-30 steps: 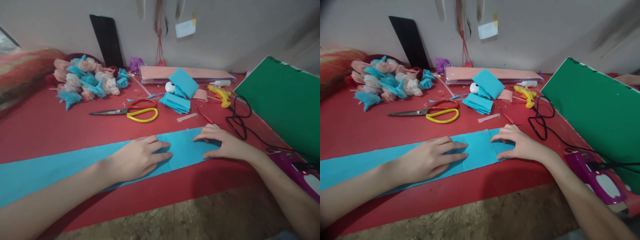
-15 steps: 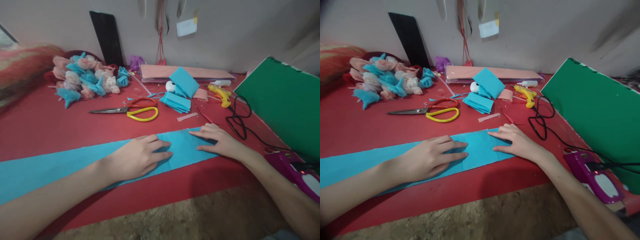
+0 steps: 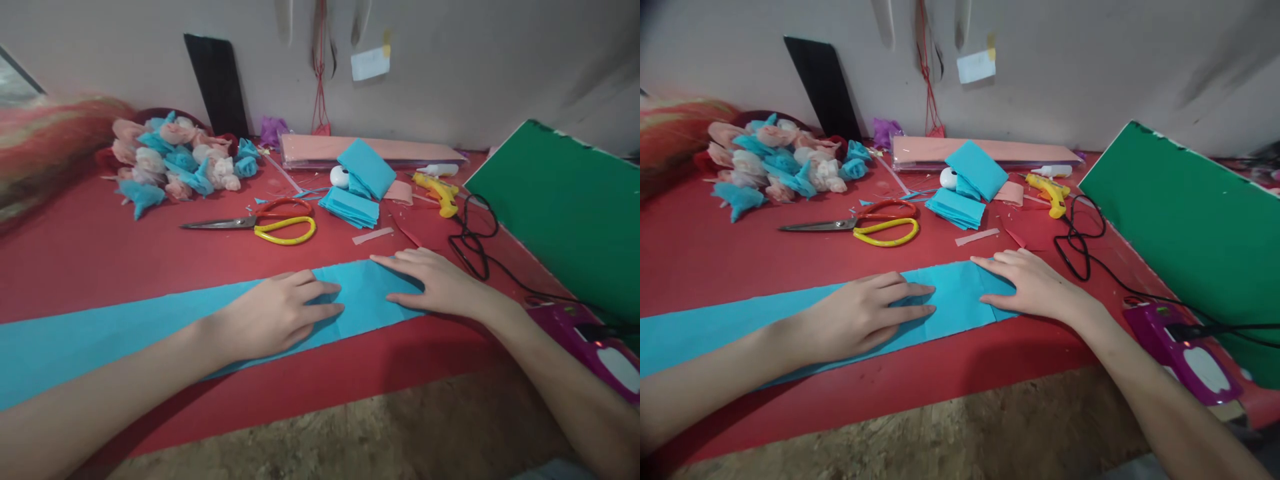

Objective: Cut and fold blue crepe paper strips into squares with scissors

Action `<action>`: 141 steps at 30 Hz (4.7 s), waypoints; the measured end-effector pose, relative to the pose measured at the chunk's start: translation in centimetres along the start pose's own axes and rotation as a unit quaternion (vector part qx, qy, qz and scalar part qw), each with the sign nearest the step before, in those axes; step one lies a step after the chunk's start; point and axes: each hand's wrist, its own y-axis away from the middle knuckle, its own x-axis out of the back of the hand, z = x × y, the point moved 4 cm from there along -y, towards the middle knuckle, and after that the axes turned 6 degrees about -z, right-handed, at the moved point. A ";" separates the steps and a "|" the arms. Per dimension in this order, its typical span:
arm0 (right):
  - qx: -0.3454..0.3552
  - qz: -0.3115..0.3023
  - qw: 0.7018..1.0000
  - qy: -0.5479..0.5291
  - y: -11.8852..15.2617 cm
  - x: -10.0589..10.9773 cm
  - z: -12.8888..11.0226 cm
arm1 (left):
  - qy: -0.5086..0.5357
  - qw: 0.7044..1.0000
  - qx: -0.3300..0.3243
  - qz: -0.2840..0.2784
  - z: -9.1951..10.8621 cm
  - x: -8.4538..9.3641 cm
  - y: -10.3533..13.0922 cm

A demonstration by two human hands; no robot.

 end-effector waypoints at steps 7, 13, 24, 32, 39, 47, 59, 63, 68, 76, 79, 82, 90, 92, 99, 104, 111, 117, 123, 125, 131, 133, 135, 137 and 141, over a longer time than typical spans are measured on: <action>-0.026 0.049 0.996 0.074 0.8 -0.8 -2.0 | 0.014 1.000 0.003 0.000 0.0 0.1 0.0; -0.055 0.102 0.984 0.135 0.8 -1.3 -3.8 | 0.013 1.000 0.005 0.000 0.1 0.2 0.0; -0.036 0.088 0.989 0.114 0.3 -3.0 -4.6 | 0.006 1.000 0.001 0.003 0.1 0.1 0.0; 0.004 0.080 0.993 0.087 0.6 -3.2 -4.9 | 0.006 1.000 0.004 0.000 0.0 0.0 -0.1; -0.028 0.088 0.994 0.061 0.7 -3.2 -4.9 | 0.002 1.000 0.005 0.002 0.1 0.3 0.0; -0.039 0.055 0.997 0.037 0.8 -3.0 -5.2 | 0.008 1.000 0.006 -0.005 0.0 -0.1 0.0; -0.168 0.157 0.967 -0.111 1.4 -3.0 -2.7 | 0.025 0.999 0.020 -0.021 -0.1 -0.2 0.1; -0.149 0.157 0.967 -0.133 1.2 -3.4 -3.3 | 0.023 0.999 0.019 -0.018 -0.1 0.0 0.1; -0.143 0.155 0.962 -0.171 0.3 -3.1 -2.9 | 0.021 1.000 0.017 -0.014 0.0 0.1 0.1; -0.129 0.195 0.941 -0.244 -0.4 -1.5 -2.6 | 0.024 0.999 0.018 -0.016 0.0 0.2 0.0; -0.131 0.205 0.929 -0.279 -0.3 -0.9 -2.8 | 0.025 0.999 0.017 -0.015 0.0 0.1 0.0; -0.143 0.202 0.917 -0.312 -0.3 -0.7 -2.9 | 0.027 0.999 0.021 -0.014 -0.1 0.1 0.0; -0.164 0.208 0.907 -0.328 -0.2 -0.5 -2.3 | 0.024 0.999 0.020 -0.015 -0.1 0.2 0.0; -0.164 0.206 0.907 -0.330 -0.2 -0.5 -2.0 | 0.025 0.999 0.020 -0.011 -0.1 0.1 0.0; -0.148 0.227 0.913 -0.304 -0.4 0.8 -2.4 | 0.072 0.996 0.046 0.032 -0.1 0.5 0.0; -0.120 0.294 0.911 -0.262 0.3 3.7 -5.1 | 0.099 0.982 0.092 0.131 -0.2 3.2 0.0; 0.029 0.376 0.924 -0.058 0.5 5.9 -11.6 | 0.097 0.972 0.089 0.195 0.7 6.6 -0.1; 0.055 0.389 0.919 -0.014 0.1 6.1 -12.9 | 0.007 0.975 0.065 0.213 1.5 7.5 0.1; 0.060 0.376 0.924 0.022 0.9 6.2 -13.1 | -0.063 0.978 0.039 0.197 1.9 8.2 0.3; 0.050 0.376 0.924 0.035 1.4 6.1 -13.0 | -0.068 0.976 0.043 0.201 1.8 8.5 0.5; 0.028 0.370 0.925 0.083 3.8 5.3 -12.0 | -0.085 0.974 0.053 0.204 1.1 9.4 0.8; 0.023 0.360 0.928 0.094 4.6 4.9 -11.6 | -0.093 0.972 0.060 0.207 0.8 9.7 0.9; 0.020 0.351 0.931 0.096 5.1 4.8 -11.3 | -0.095 0.969 0.068 0.216 0.6 9.9 1.0; 0.012 0.347 0.933 0.100 5.3 4.9 -11.3 | -0.086 0.969 0.069 0.220 0.5 10.0 1.0; 0.018 0.352 0.929 0.109 4.1 5.4 -12.2 | -0.061 0.976 0.050 0.202 1.3 9.5 0.7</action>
